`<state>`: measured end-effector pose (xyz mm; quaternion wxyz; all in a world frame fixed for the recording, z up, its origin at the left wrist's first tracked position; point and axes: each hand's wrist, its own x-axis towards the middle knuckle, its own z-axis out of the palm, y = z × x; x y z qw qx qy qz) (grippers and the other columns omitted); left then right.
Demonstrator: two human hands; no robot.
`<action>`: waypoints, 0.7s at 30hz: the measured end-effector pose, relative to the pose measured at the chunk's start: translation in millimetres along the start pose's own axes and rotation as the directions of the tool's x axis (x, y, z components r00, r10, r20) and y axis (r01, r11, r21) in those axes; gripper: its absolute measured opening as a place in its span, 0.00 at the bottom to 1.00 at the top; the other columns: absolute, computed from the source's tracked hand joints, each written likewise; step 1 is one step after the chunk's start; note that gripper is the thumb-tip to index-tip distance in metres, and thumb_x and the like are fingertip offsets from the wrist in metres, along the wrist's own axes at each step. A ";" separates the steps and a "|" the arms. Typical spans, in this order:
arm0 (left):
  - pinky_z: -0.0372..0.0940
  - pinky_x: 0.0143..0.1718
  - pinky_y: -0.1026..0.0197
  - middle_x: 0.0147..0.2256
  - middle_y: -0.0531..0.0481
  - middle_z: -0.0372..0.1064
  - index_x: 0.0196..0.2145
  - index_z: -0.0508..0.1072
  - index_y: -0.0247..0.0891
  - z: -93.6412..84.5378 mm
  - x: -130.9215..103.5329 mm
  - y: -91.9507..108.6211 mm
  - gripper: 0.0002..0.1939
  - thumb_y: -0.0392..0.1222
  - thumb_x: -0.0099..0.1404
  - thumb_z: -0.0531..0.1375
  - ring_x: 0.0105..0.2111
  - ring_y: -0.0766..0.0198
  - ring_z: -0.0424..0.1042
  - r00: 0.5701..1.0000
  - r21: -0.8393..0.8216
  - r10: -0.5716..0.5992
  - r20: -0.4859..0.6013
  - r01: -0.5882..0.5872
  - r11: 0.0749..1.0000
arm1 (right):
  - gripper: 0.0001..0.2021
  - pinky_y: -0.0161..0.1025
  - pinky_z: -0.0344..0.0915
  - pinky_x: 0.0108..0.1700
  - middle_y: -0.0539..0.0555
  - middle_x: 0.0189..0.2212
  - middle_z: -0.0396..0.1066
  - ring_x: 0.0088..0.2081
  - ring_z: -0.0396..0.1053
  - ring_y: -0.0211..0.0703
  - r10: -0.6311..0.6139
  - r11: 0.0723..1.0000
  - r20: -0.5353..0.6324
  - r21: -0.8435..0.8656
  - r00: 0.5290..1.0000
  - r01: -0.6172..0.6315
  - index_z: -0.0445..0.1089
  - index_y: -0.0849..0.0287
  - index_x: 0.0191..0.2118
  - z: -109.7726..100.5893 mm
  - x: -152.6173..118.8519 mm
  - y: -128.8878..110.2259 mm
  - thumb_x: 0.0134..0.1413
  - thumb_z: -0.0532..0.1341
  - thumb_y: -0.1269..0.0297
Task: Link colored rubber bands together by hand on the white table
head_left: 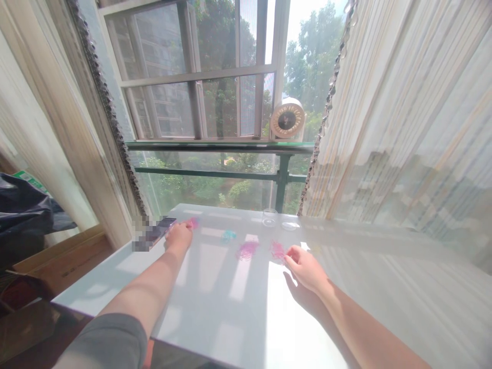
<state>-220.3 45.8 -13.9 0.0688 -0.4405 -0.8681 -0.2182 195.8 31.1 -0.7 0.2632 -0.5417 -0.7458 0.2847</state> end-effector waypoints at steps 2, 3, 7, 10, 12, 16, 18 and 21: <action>0.63 0.43 0.49 0.42 0.37 0.70 0.43 0.76 0.44 -0.4 0.4 -1.4 0.18 0.42 0.63 0.50 0.45 0.47 0.68 1.000 -0.018 0.015 0.013 -0.015 1.000 | 0.08 0.35 0.57 0.25 0.45 0.17 0.67 0.18 0.66 0.38 0.001 1.000 0.003 -0.001 1.000 -0.001 0.61 0.55 0.30 -0.5 -0.1 -0.4 0.54 0.50 0.59; 0.63 0.42 0.50 0.42 0.38 0.70 0.43 0.77 0.44 -0.8 0.2 -1.5 0.17 0.43 0.63 0.50 0.44 0.48 0.69 1.000 -0.026 0.024 0.015 -0.024 0.999 | 0.08 0.35 0.57 0.25 0.45 0.17 0.66 0.18 0.65 0.38 0.001 1.000 0.004 -0.004 1.000 -0.001 0.62 0.55 0.30 -0.6 -0.2 -0.3 0.54 0.50 0.59; 0.62 0.45 0.52 0.44 0.40 0.70 0.43 0.77 0.43 -4.5 -2.7 1.1 0.17 0.44 0.64 0.51 0.44 0.51 0.68 0.998 -0.050 0.053 -0.029 -0.055 0.997 | 0.08 0.35 0.57 0.25 0.45 0.17 0.66 0.18 0.65 0.38 -0.006 1.000 0.005 -0.018 1.000 0.006 0.62 0.55 0.30 -0.1 -0.6 0.5 0.55 0.50 0.59; 0.60 0.48 0.52 0.46 0.40 0.69 0.44 0.76 0.41 -9.1 -5.5 3.9 0.17 0.42 0.65 0.50 0.47 0.51 0.67 0.994 -0.064 0.061 -0.088 -0.067 0.996 | 0.09 0.34 0.57 0.25 0.45 0.18 0.66 0.19 0.66 0.38 -0.009 1.000 0.001 -0.020 1.000 0.009 0.62 0.55 0.30 0.5 -0.7 0.8 0.55 0.50 0.58; 0.61 0.48 0.53 0.46 0.40 0.70 0.44 0.76 0.40 -12.5 -7.1 4.9 0.17 0.41 0.64 0.50 0.47 0.51 0.67 0.992 -0.081 0.064 -0.106 -0.073 0.994 | 0.09 0.34 0.57 0.25 0.45 0.17 0.66 0.19 0.66 0.38 -0.006 1.000 0.000 -0.016 1.000 0.006 0.62 0.55 0.30 0.7 -0.7 0.8 0.55 0.51 0.58; 0.63 0.44 0.58 0.43 0.43 0.74 0.45 0.74 0.38 -17.1 -10.4 4.9 0.17 0.41 0.64 0.50 0.44 0.54 0.70 0.991 -0.153 0.056 -0.118 -0.074 0.985 | 0.09 0.34 0.57 0.24 0.45 0.18 0.66 0.18 0.65 0.38 -0.007 1.000 0.005 -0.005 1.000 0.007 0.61 0.55 0.30 0.8 -0.8 0.7 0.55 0.50 0.58; 0.64 0.43 0.59 0.41 0.44 0.75 0.44 0.74 0.38 -17.8 -12.3 4.7 0.16 0.42 0.64 0.50 0.42 0.55 0.71 0.991 -0.232 0.021 -0.132 -0.052 0.971 | 0.09 0.34 0.57 0.24 0.45 0.18 0.66 0.18 0.65 0.37 -0.007 1.000 0.006 -0.009 1.000 0.007 0.61 0.55 0.29 0.9 -0.9 0.8 0.55 0.50 0.58; 0.64 0.42 0.60 0.39 0.43 0.75 0.41 0.73 0.37 -17.7 -14.5 4.7 0.14 0.43 0.62 0.52 0.41 0.55 0.72 0.988 -0.340 -0.018 -0.153 -0.036 0.940 | 0.09 0.35 0.58 0.25 0.45 0.18 0.66 0.17 0.66 0.37 -0.002 1.000 0.010 -0.017 1.000 0.002 0.61 0.55 0.29 0.8 -1.0 1.0 0.55 0.50 0.58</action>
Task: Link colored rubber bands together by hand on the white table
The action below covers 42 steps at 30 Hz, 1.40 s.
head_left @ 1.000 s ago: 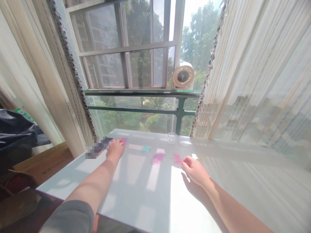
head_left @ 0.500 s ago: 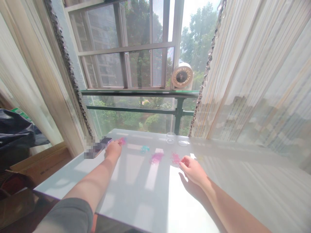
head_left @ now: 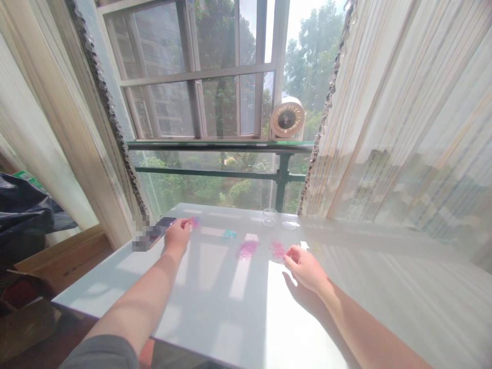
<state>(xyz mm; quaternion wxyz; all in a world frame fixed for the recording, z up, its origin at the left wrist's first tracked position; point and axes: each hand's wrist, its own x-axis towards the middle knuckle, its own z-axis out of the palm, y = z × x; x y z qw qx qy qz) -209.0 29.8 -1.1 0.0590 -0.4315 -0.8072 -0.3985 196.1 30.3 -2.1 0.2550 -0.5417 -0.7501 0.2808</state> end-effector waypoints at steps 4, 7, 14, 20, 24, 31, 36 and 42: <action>0.65 0.41 0.61 0.38 0.44 0.75 0.38 0.73 0.37 0.6 -0.7 -0.5 0.12 0.44 0.61 0.54 0.39 0.57 0.73 0.999 -0.101 -0.035 -0.029 0.032 0.994 | 0.09 0.35 0.58 0.25 0.45 0.19 0.66 0.18 0.67 0.37 0.001 1.000 -0.001 -0.016 1.000 -0.001 0.61 0.55 0.29 -0.4 -0.1 -0.1 0.55 0.50 0.59; 0.65 0.42 0.61 0.38 0.44 0.75 0.37 0.73 0.36 0.9 -1.8 -1.2 0.12 0.44 0.60 0.54 0.39 0.58 0.73 0.998 -0.156 -0.041 -0.053 0.032 0.987 | 0.10 0.35 0.58 0.25 0.45 0.19 0.66 0.19 0.66 0.37 -0.006 1.000 -0.001 -0.021 1.000 0.006 0.61 0.55 0.28 -0.6 -0.3 -0.5 0.55 0.49 0.58; 0.66 0.43 0.58 0.39 0.44 0.76 0.36 0.75 0.35 2.8 -10.6 4.9 0.15 0.47 0.59 0.54 0.38 0.58 0.73 0.988 -0.253 0.155 -0.005 -0.152 0.955 | 0.10 0.36 0.58 0.27 0.46 0.19 0.67 0.22 0.67 0.39 -0.016 1.000 -0.013 -0.009 1.000 0.016 0.61 0.55 0.27 0.0 -1.4 -1.7 0.54 0.51 0.58; 0.67 0.39 0.60 0.35 0.48 0.76 0.34 0.76 0.37 4.8 -27.3 39.6 0.14 0.47 0.59 0.55 0.34 0.60 0.72 0.959 -0.327 0.284 -0.018 -0.274 0.904 | 0.09 0.36 0.60 0.27 0.45 0.18 0.65 0.21 0.67 0.40 -0.049 0.993 -0.006 0.108 0.999 0.050 0.60 0.55 0.26 1.6 -1.9 -4.7 0.53 0.52 0.58; 0.66 0.37 0.62 0.34 0.49 0.76 0.34 0.77 0.39 7.7 -56.7 89.6 0.11 0.45 0.60 0.56 0.34 0.61 0.72 0.900 -0.453 0.428 0.088 -0.346 0.821 | 0.08 0.37 0.60 0.29 0.47 0.21 0.66 0.24 0.65 0.39 -0.181 0.972 -0.020 0.151 0.983 0.182 0.63 0.56 0.28 5.5 -1.8 -3.1 0.53 0.54 0.59; 0.63 0.36 0.65 0.34 0.54 0.76 0.32 0.78 0.42 11.4 -130.4 172.5 0.09 0.39 0.60 0.57 0.33 0.66 0.72 0.653 -0.668 0.655 0.380 -0.296 0.683 | 0.06 0.37 0.62 0.32 0.49 0.26 0.69 0.29 0.65 0.40 -0.308 0.916 -0.037 0.260 0.951 0.306 0.66 0.56 0.36 6.7 -5.9 -4.6 0.53 0.56 0.61; 0.62 0.35 0.65 0.32 0.53 0.75 0.33 0.78 0.41 16.1 -158.5 169.5 0.10 0.34 0.57 0.57 0.32 0.66 0.70 0.649 -0.661 0.645 0.402 -0.281 0.695 | 0.05 0.36 0.61 0.33 0.48 0.27 0.67 0.29 0.64 0.38 -0.336 0.906 0.003 0.274 0.942 0.322 0.64 0.57 0.32 3.1 -10.3 -11.1 0.56 0.54 0.63; 0.62 0.35 0.64 0.33 0.52 0.76 0.34 0.78 0.41 22.3 -155.0 153.0 0.09 0.40 0.61 0.57 0.33 0.65 0.70 0.647 -0.655 0.652 0.395 -0.299 0.694 | 0.07 0.36 0.61 0.32 0.48 0.27 0.69 0.28 0.65 0.39 -0.327 0.925 0.026 0.216 0.945 0.314 0.67 0.56 0.33 4.4 -9.9 -9.1 0.56 0.54 0.62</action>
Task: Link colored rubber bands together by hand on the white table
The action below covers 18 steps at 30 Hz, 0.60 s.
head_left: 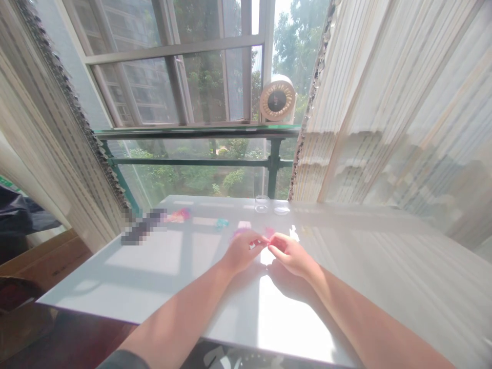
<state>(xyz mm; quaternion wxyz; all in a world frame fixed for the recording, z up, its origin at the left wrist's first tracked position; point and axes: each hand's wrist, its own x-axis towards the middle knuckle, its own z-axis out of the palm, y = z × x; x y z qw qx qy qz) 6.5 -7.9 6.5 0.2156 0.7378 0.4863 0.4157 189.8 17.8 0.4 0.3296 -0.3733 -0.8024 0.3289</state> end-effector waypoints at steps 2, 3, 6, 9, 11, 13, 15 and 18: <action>0.62 0.35 0.64 0.33 0.52 0.76 0.34 0.78 0.42 -0.7 1.7 -1.5 0.09 0.41 0.61 0.57 0.33 0.65 0.71 1.000 -0.014 -0.014 -0.013 0.014 1.000 | 0.07 0.37 0.61 0.33 0.49 0.28 0.70 0.29 0.66 0.39 -0.003 1.000 -0.012 0.003 1.000 0.003 0.67 0.56 0.34 0.5 0.2 2.5 0.56 0.55 0.61; 0.63 0.35 0.64 0.33 0.52 0.76 0.34 0.78 0.42 -0.7 2.3 -1.7 0.08 0.41 0.61 0.58 0.33 0.65 0.71 1.000 -0.022 -0.014 -0.015 0.014 1.000 | 0.06 0.37 0.62 0.33 0.49 0.28 0.70 0.29 0.66 0.40 -0.004 1.000 -0.017 0.007 1.000 0.004 0.67 0.56 0.35 0.8 0.3 3.8 0.55 0.55 0.61; 0.63 0.36 0.64 0.34 0.53 0.76 0.35 0.78 0.42 0.0 2.4 -1.5 0.08 0.41 0.61 0.58 0.32 0.65 0.71 0.999 -0.041 -0.009 -0.031 0.008 0.999 | 0.06 0.37 0.62 0.33 0.49 0.26 0.69 0.28 0.65 0.39 -0.011 1.000 -0.036 0.020 0.999 0.011 0.66 0.55 0.37 1.7 0.6 6.5 0.54 0.56 0.62; 0.63 0.36 0.64 0.33 0.53 0.77 0.35 0.78 0.42 0.7 1.5 -1.3 0.08 0.42 0.61 0.58 0.32 0.66 0.71 0.999 -0.046 -0.011 -0.042 0.009 0.999 | 0.06 0.37 0.61 0.32 0.47 0.24 0.66 0.26 0.64 0.38 -0.026 1.000 -0.047 0.011 0.999 0.027 0.66 0.55 0.38 1.8 0.9 6.2 0.54 0.56 0.63; 0.64 0.36 0.64 0.33 0.53 0.77 0.35 0.78 0.42 0.8 1.2 -1.4 0.08 0.42 0.61 0.59 0.32 0.66 0.71 0.999 -0.043 -0.013 -0.046 0.011 0.999 | 0.06 0.37 0.61 0.32 0.46 0.23 0.66 0.26 0.63 0.38 -0.031 0.999 -0.050 0.006 0.998 0.032 0.66 0.55 0.38 1.6 1.0 5.2 0.54 0.56 0.63; 0.64 0.36 0.64 0.33 0.53 0.77 0.35 0.78 0.42 0.6 1.1 -1.5 0.08 0.42 0.60 0.59 0.32 0.66 0.71 0.999 -0.036 -0.014 -0.045 0.013 0.999 | 0.06 0.37 0.61 0.32 0.47 0.24 0.66 0.26 0.64 0.38 -0.028 1.000 -0.055 0.012 0.998 0.029 0.66 0.55 0.38 1.6 1.1 4.5 0.54 0.56 0.63; 0.64 0.36 0.64 0.33 0.52 0.76 0.35 0.78 0.41 0.1 1.3 -1.5 0.08 0.42 0.60 0.59 0.31 0.66 0.71 0.999 -0.027 -0.018 -0.034 0.017 0.999 | 0.06 0.37 0.61 0.33 0.47 0.25 0.67 0.27 0.64 0.38 -0.021 1.000 -0.059 0.019 0.998 0.022 0.65 0.55 0.38 1.7 1.0 4.2 0.54 0.56 0.63; 0.64 0.35 0.64 0.33 0.51 0.76 0.35 0.78 0.40 -0.4 1.6 -1.5 0.09 0.44 0.60 0.59 0.31 0.65 0.70 1.000 -0.009 -0.019 -0.003 0.019 1.000 | 0.06 0.37 0.62 0.33 0.48 0.25 0.68 0.27 0.65 0.39 -0.014 0.999 -0.051 0.029 0.999 0.016 0.66 0.55 0.37 1.9 0.6 3.4 0.55 0.55 0.61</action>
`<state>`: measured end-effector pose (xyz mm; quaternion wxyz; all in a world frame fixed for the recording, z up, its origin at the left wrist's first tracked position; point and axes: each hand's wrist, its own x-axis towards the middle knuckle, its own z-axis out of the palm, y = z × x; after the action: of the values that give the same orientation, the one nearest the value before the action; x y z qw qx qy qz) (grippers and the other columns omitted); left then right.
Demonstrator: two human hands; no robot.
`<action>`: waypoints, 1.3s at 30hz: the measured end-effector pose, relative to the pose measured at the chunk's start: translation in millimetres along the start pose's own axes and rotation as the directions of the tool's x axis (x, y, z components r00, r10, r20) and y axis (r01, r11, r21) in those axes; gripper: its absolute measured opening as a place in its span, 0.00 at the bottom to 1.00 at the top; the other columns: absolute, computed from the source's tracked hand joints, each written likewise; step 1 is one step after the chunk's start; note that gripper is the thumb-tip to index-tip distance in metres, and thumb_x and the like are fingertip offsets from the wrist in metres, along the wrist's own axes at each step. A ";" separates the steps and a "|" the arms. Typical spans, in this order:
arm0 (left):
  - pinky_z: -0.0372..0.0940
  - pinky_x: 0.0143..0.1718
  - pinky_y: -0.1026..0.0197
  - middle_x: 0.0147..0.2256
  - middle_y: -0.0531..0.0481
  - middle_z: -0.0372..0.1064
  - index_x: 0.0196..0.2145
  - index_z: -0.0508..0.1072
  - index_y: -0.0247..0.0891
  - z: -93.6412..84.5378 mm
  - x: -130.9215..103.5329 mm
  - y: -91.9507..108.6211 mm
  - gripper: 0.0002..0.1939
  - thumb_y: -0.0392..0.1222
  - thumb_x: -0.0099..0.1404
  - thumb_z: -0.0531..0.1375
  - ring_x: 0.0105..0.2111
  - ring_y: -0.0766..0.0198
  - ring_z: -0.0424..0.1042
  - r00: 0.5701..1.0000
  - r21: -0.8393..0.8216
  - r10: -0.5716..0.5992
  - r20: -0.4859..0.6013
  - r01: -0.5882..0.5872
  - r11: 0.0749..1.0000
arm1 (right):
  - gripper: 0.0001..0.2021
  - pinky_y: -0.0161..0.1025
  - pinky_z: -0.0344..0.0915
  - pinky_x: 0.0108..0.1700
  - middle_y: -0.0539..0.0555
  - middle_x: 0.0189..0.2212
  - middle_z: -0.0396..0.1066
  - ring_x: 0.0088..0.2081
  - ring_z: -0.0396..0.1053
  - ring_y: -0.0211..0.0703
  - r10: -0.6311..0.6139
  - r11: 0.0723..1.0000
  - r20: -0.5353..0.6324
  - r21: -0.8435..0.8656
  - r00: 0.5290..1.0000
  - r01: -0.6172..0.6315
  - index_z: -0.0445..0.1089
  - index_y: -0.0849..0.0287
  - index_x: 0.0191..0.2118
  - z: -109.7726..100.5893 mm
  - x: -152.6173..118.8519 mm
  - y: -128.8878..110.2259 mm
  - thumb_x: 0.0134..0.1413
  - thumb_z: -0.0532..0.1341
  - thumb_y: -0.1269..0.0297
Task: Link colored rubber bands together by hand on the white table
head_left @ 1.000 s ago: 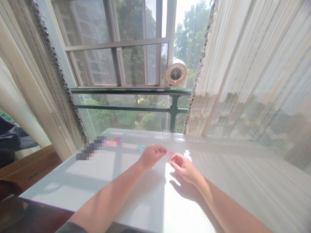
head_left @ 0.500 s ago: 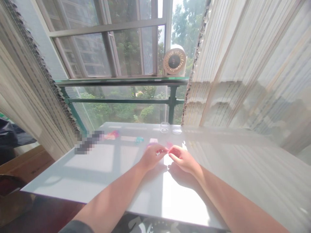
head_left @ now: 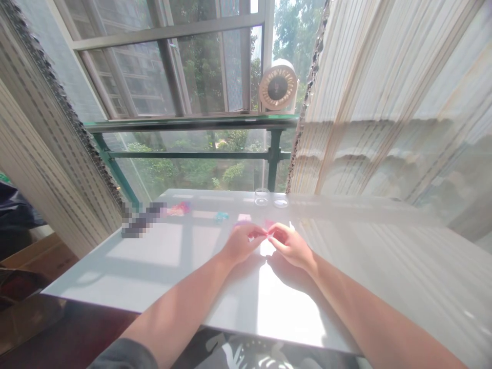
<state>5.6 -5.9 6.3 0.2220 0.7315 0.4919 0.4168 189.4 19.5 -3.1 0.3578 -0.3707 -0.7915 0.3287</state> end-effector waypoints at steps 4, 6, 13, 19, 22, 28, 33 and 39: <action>0.64 0.35 0.63 0.34 0.50 0.76 0.35 0.77 0.40 0.1 -0.2 0.1 0.09 0.44 0.60 0.58 0.31 0.65 0.70 1.000 0.022 -0.004 0.025 0.004 1.000 | 0.08 0.37 0.61 0.32 0.49 0.25 0.68 0.27 0.65 0.39 0.005 1.000 0.011 -0.005 1.000 -0.005 0.66 0.55 0.37 -0.9 -0.8 -2.8 0.56 0.54 0.59; 0.63 0.35 0.64 0.34 0.50 0.76 0.35 0.77 0.40 0.2 -0.8 0.3 0.09 0.43 0.60 0.58 0.31 0.65 0.70 0.999 0.026 -0.013 0.031 0.012 1.000 | 0.09 0.37 0.62 0.32 0.49 0.25 0.69 0.27 0.65 0.39 0.005 1.000 0.016 -0.009 1.000 -0.005 0.67 0.56 0.37 -1.4 -1.0 -3.7 0.56 0.54 0.58; 0.62 0.36 0.64 0.32 0.52 0.76 0.34 0.78 0.41 1.4 -3.7 -0.7 0.09 0.41 0.60 0.58 0.31 0.66 0.70 0.998 0.023 0.001 0.069 -0.002 1.000 | 0.09 0.37 0.63 0.30 0.50 0.25 0.70 0.27 0.66 0.40 0.005 1.000 0.030 -0.013 1.000 -0.004 0.68 0.55 0.37 -2.2 -1.3 0.4 0.56 0.55 0.57; 0.63 0.37 0.63 0.33 0.52 0.76 0.34 0.78 0.40 3.6 -4.4 -3.7 0.09 0.41 0.59 0.58 0.32 0.66 0.70 0.996 0.011 -0.015 0.087 0.014 1.000 | 0.08 0.38 0.63 0.34 0.50 0.29 0.72 0.30 0.68 0.41 0.000 1.000 0.083 -0.019 0.997 0.001 0.67 0.55 0.34 -1.5 0.2 6.8 0.57 0.55 0.58; 0.64 0.38 0.63 0.33 0.51 0.76 0.34 0.77 0.39 3.1 -4.7 -2.6 0.09 0.42 0.59 0.58 0.32 0.65 0.70 0.996 0.000 -0.035 0.086 0.035 0.999 | 0.09 0.39 0.64 0.35 0.51 0.29 0.72 0.31 0.68 0.42 0.014 1.000 0.095 -0.019 0.995 -0.012 0.67 0.56 0.34 -1.4 -0.3 6.3 0.57 0.55 0.58; 0.64 0.38 0.63 0.32 0.52 0.76 0.33 0.77 0.39 -0.4 -4.9 1.2 0.08 0.41 0.58 0.58 0.32 0.65 0.71 0.996 0.007 -0.069 0.058 0.068 0.998 | 0.08 0.38 0.63 0.32 0.50 0.27 0.70 0.29 0.66 0.42 0.002 0.999 0.082 -0.041 0.997 0.002 0.66 0.55 0.32 -2.0 -2.4 2.3 0.57 0.54 0.59; 0.65 0.38 0.62 0.31 0.52 0.75 0.33 0.76 0.39 -0.9 -4.5 0.7 0.08 0.41 0.58 0.58 0.32 0.65 0.70 0.998 0.010 -0.060 0.022 0.060 0.998 | 0.07 0.37 0.62 0.30 0.50 0.26 0.68 0.28 0.65 0.41 0.006 0.999 0.061 -0.044 0.998 -0.003 0.65 0.55 0.31 -1.9 -3.5 1.2 0.56 0.55 0.60; 0.64 0.38 0.62 0.33 0.52 0.75 0.36 0.75 0.40 1.1 -5.3 -1.7 0.09 0.42 0.57 0.60 0.33 0.66 0.71 0.997 -0.012 -0.026 0.073 0.027 1.000 | 0.07 0.37 0.63 0.32 0.50 0.28 0.70 0.30 0.67 0.42 0.025 1.000 0.081 -0.015 0.996 -0.024 0.66 0.55 0.33 -2.1 -3.8 4.6 0.57 0.55 0.59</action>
<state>4.7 -9.8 2.4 0.2501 0.7381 0.4905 0.3899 194.5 19.2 -6.9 0.3187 -0.3694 -0.8031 0.3421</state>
